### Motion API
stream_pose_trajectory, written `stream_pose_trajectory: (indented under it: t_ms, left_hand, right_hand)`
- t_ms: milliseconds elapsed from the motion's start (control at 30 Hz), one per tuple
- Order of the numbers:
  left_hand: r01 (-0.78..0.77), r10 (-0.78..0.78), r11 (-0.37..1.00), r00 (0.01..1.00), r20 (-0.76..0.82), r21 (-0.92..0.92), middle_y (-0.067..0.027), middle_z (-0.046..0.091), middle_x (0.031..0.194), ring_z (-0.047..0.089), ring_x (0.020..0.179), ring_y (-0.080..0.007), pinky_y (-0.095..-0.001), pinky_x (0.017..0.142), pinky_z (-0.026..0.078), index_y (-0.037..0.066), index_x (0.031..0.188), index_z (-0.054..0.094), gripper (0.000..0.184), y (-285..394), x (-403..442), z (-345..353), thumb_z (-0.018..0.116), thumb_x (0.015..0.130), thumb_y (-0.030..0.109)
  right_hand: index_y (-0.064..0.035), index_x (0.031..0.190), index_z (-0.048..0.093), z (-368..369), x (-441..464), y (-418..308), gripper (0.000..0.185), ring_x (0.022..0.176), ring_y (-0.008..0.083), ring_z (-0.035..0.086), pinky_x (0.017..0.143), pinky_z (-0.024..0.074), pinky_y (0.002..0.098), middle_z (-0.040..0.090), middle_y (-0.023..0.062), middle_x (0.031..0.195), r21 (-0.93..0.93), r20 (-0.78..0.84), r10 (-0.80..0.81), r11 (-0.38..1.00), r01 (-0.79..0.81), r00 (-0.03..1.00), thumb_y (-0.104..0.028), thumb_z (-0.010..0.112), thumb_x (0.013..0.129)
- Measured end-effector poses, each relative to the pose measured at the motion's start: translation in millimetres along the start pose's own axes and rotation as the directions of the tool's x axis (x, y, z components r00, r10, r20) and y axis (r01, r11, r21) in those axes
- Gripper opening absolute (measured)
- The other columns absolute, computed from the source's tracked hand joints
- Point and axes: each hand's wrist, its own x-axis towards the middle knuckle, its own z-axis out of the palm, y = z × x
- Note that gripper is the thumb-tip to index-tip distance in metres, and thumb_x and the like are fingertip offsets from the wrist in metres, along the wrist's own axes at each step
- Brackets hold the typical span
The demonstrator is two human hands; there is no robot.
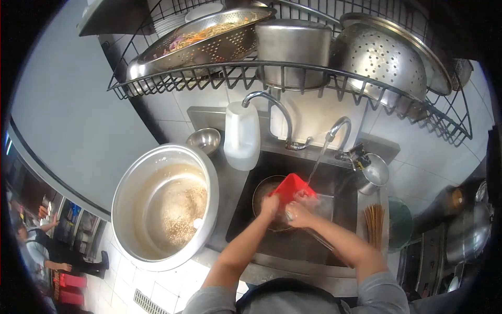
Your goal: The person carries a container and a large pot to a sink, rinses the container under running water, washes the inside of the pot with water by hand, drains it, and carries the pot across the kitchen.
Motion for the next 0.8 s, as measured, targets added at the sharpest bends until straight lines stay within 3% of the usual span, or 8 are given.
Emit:
stream_pose_trajectory:
  t_ms: [67,367,467,533,567,667,733,800]
  left_hand:
    - [0.038,-0.032,0.998,0.994,0.109,-0.051,-0.0116,0.061,0.094,0.060,0.082,-0.0236,-0.0434,0.065,0.051,0.003,0.114,0.050,0.040,22,-16,-11,0.053,0.079,0.022]
    - [-0.185,0.238,0.848,0.970,0.045,-0.496,-0.0114,0.052,0.111,0.055,0.092,-0.0219,-0.0343,0.077,0.047,0.012,0.131,0.030,0.057,-19,-17,25,0.054,0.079,0.013]
    - [-0.142,0.220,0.858,0.970,0.103,-0.493,-0.0125,0.051,0.113,0.053,0.099,-0.0232,-0.0357,0.082,0.045,0.014,0.137,0.019,0.057,-9,-17,19,0.047,0.087,0.019]
    - [-0.167,0.248,0.872,0.961,0.122,-0.460,-0.0129,0.051,0.115,0.052,0.101,-0.0233,-0.0359,0.084,0.044,0.015,0.138,0.014,0.056,-16,-10,13,0.042,0.091,0.023]
    - [-0.167,0.254,0.875,0.957,0.138,-0.454,-0.0130,0.050,0.115,0.052,0.102,-0.0232,-0.0357,0.085,0.043,0.016,0.139,0.012,0.054,-10,-15,9,0.040,0.093,0.024]
    - [-0.220,0.316,0.898,0.925,0.210,-0.382,-0.0119,0.046,0.123,0.049,0.108,-0.0223,-0.0340,0.089,0.041,0.018,0.140,0.007,0.055,-19,-1,4,0.036,0.095,0.029]
    - [-0.355,0.415,0.893,0.888,0.198,-0.278,-0.0114,0.044,0.126,0.047,0.111,-0.0223,-0.0334,0.090,0.041,0.018,0.140,0.006,0.057,-11,4,6,0.037,0.094,0.033]
    - [-0.258,0.322,0.876,0.942,0.094,-0.408,-0.0099,0.048,0.118,0.050,0.105,-0.0195,-0.0345,0.087,0.043,0.014,0.136,0.022,0.053,-10,3,14,0.041,0.092,0.037]
  right_hand:
    - [-0.0040,0.077,0.050,-13,-7,6,0.025,0.082,0.0339,0.053,0.073,0.0415,0.0439,0.054,0.0159,0.079,-0.202,0.093,-0.115,0.971,0.132,0.989,-0.013,0.064,0.059]
    - [-0.0048,0.080,0.055,9,20,30,0.022,0.081,0.0334,0.057,0.069,0.0453,0.0414,0.058,0.0149,0.084,-0.221,0.146,0.069,0.975,-0.036,0.987,-0.017,0.066,0.065]
    - [-0.0030,0.079,0.057,-37,19,-19,0.027,0.080,0.0318,0.059,0.067,0.0455,0.0398,0.059,0.0150,0.086,0.110,0.138,0.111,0.986,-0.127,0.984,-0.024,0.069,0.067]
    - [-0.0013,0.086,0.058,-43,19,-10,0.039,0.082,0.0283,0.060,0.068,0.0453,0.0384,0.061,0.0139,0.086,0.069,-0.160,0.007,0.998,0.004,0.987,-0.033,0.072,0.067]
    - [-0.0032,0.110,0.052,-57,23,-10,0.054,0.112,0.0336,0.044,0.094,0.0357,0.0426,0.048,0.0186,0.118,0.479,0.180,0.388,0.768,-0.425,0.904,-0.038,0.068,0.072]
    - [-0.0060,0.127,0.038,-48,18,11,0.066,0.123,0.0360,0.030,0.102,0.0260,0.0432,0.033,0.0193,0.131,0.007,-0.049,0.367,0.930,-0.367,0.929,-0.039,0.063,0.075]
    - [-0.0069,0.131,0.034,-22,13,12,0.063,0.128,0.0357,0.024,0.103,0.0242,0.0432,0.024,0.0196,0.138,-0.286,0.028,0.249,0.930,-0.231,0.968,-0.032,0.059,0.078]
    - [-0.0045,0.119,0.048,-12,19,19,0.050,0.126,0.0375,0.028,0.103,0.0264,0.0403,0.029,0.0252,0.135,0.069,0.115,0.074,0.994,-0.082,0.991,-0.022,0.061,0.073]
